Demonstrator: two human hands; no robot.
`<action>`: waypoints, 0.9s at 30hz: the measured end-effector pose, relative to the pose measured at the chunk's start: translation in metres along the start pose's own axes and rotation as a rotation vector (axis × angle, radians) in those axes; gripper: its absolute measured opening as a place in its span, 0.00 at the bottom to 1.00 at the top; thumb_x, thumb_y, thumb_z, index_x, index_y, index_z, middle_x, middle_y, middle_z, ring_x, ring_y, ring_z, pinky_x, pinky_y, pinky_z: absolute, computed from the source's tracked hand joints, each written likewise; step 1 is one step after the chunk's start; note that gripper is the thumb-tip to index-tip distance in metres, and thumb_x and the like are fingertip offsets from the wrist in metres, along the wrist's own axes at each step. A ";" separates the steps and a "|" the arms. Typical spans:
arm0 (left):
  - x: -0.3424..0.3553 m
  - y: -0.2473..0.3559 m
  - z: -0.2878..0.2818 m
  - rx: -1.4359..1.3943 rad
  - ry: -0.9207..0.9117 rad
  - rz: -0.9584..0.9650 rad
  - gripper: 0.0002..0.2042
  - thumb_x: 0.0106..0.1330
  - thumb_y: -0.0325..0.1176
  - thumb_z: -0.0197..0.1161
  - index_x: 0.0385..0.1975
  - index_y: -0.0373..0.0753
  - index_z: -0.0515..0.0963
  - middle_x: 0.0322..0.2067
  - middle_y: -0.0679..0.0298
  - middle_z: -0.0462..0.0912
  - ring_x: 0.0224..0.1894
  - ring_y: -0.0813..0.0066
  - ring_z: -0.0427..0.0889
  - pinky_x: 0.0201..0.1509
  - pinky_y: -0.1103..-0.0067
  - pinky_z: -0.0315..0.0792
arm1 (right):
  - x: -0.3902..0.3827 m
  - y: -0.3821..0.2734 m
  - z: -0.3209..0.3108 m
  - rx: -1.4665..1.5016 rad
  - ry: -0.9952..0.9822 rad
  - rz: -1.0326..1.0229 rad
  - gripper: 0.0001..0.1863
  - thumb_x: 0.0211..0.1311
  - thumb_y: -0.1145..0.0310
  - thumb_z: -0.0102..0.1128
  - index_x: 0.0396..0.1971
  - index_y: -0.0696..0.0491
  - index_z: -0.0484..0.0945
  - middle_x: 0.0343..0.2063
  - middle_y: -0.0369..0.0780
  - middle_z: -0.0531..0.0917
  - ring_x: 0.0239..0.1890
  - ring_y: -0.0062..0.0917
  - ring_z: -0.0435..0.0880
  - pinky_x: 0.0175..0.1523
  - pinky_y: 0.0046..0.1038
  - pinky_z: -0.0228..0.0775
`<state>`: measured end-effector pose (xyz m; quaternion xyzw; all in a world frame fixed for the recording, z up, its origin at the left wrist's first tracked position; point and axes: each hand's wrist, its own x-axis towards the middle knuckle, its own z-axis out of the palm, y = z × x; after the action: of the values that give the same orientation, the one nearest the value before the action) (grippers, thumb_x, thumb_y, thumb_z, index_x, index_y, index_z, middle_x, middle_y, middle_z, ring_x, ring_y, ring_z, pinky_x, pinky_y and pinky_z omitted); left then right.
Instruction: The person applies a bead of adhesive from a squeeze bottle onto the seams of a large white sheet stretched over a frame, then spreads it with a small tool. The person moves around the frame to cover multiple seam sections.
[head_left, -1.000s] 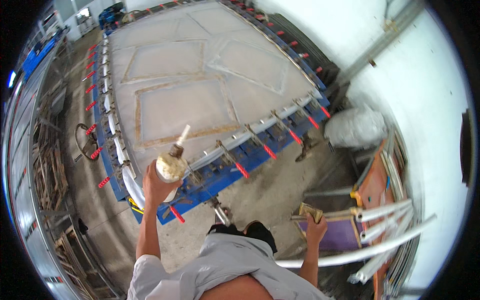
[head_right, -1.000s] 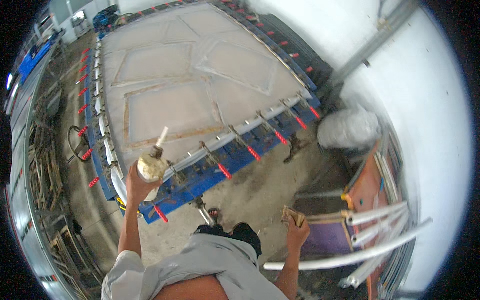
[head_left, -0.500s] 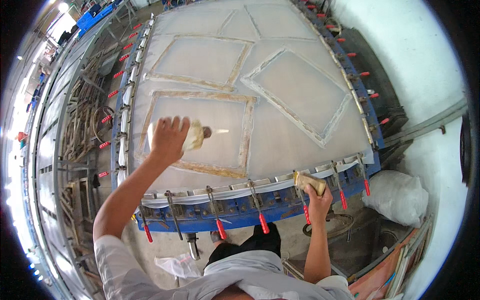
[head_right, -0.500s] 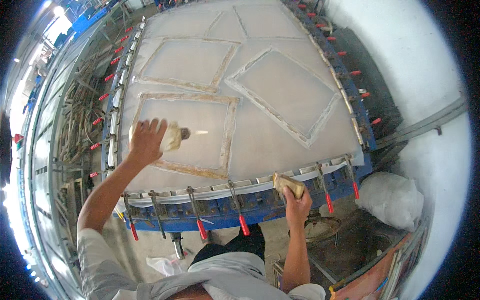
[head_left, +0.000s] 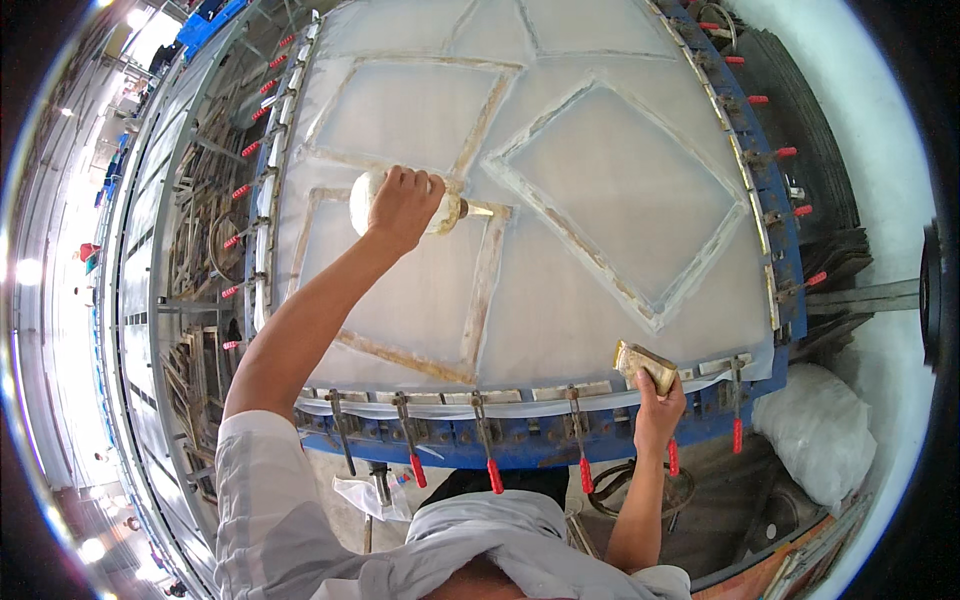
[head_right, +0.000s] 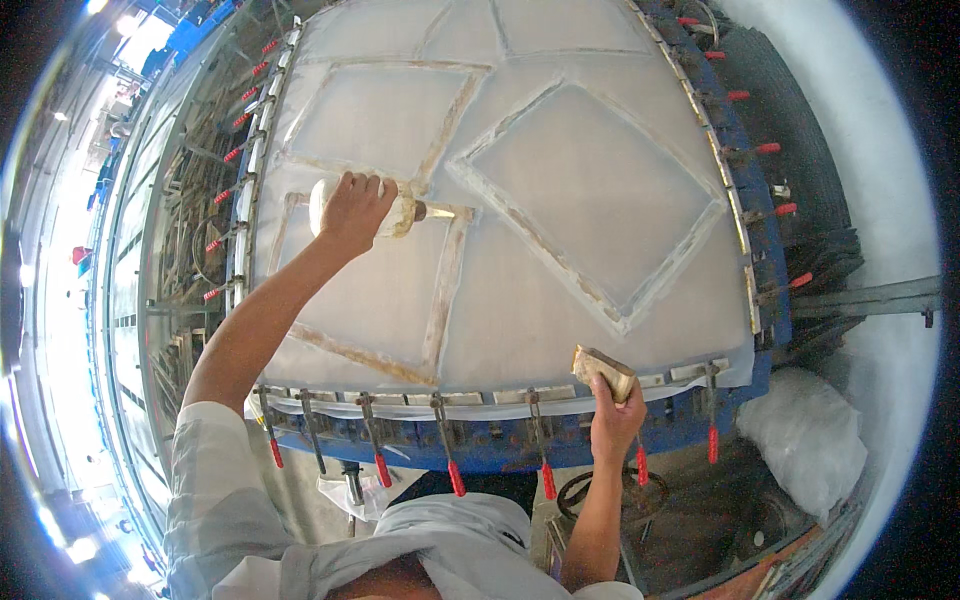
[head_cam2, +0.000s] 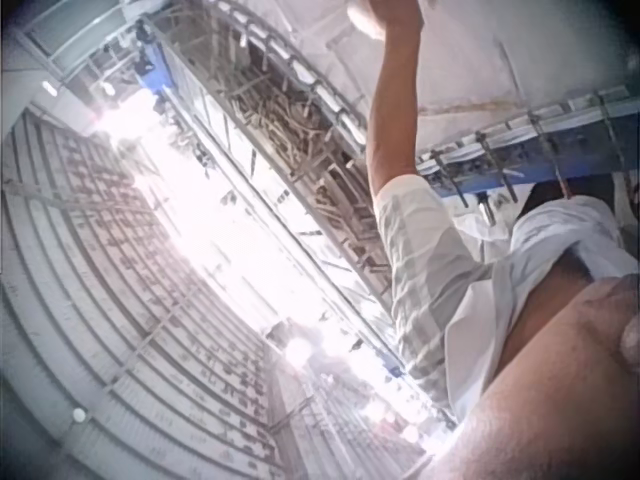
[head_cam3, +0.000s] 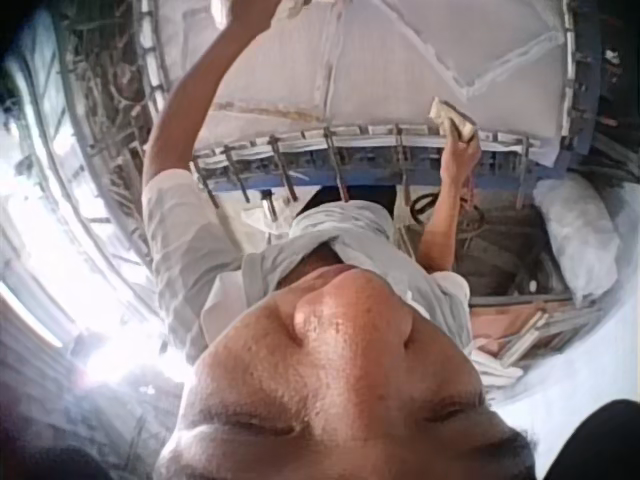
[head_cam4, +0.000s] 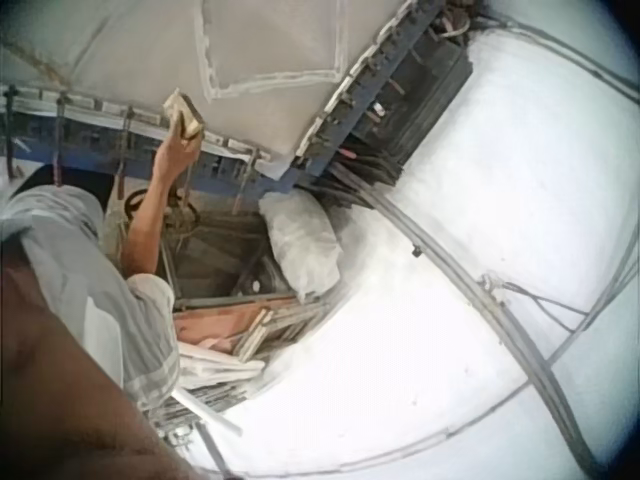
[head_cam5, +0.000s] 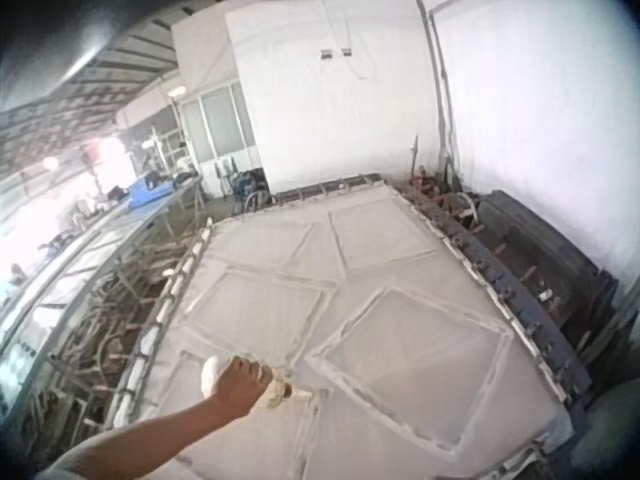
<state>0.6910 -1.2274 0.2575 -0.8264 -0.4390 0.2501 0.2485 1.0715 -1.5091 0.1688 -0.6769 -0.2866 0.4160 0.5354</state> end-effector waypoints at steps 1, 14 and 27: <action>0.003 0.000 0.002 0.024 0.024 0.006 0.32 0.52 0.35 0.74 0.58 0.35 0.70 0.48 0.58 0.81 0.52 0.63 0.80 0.59 0.63 0.66 | 0.001 -0.001 0.002 -0.014 0.002 0.008 0.14 0.66 0.67 0.67 0.46 0.60 0.81 0.42 0.38 0.85 0.43 0.21 0.83 0.51 0.29 0.75; -0.043 0.017 0.014 -0.047 -0.016 0.074 0.32 0.52 0.32 0.71 0.59 0.37 0.68 0.47 0.57 0.79 0.52 0.61 0.79 0.60 0.66 0.66 | 0.010 -0.023 0.089 0.105 -0.055 -0.084 0.15 0.66 0.68 0.67 0.48 0.60 0.81 0.41 0.38 0.86 0.42 0.20 0.83 0.49 0.26 0.74; -0.192 0.038 0.035 -0.386 -0.035 -0.044 0.39 0.46 0.37 0.76 0.63 0.41 0.67 0.53 0.57 0.75 0.55 0.58 0.76 0.62 0.64 0.65 | 0.034 0.032 0.195 0.049 -0.455 0.104 0.13 0.62 0.69 0.70 0.43 0.59 0.83 0.35 0.36 0.85 0.36 0.18 0.80 0.44 0.25 0.73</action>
<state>0.5976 -1.4020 0.2444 -0.8443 -0.5013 0.1701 0.0830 0.9168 -1.3950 0.1136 -0.5663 -0.3544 0.5919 0.4510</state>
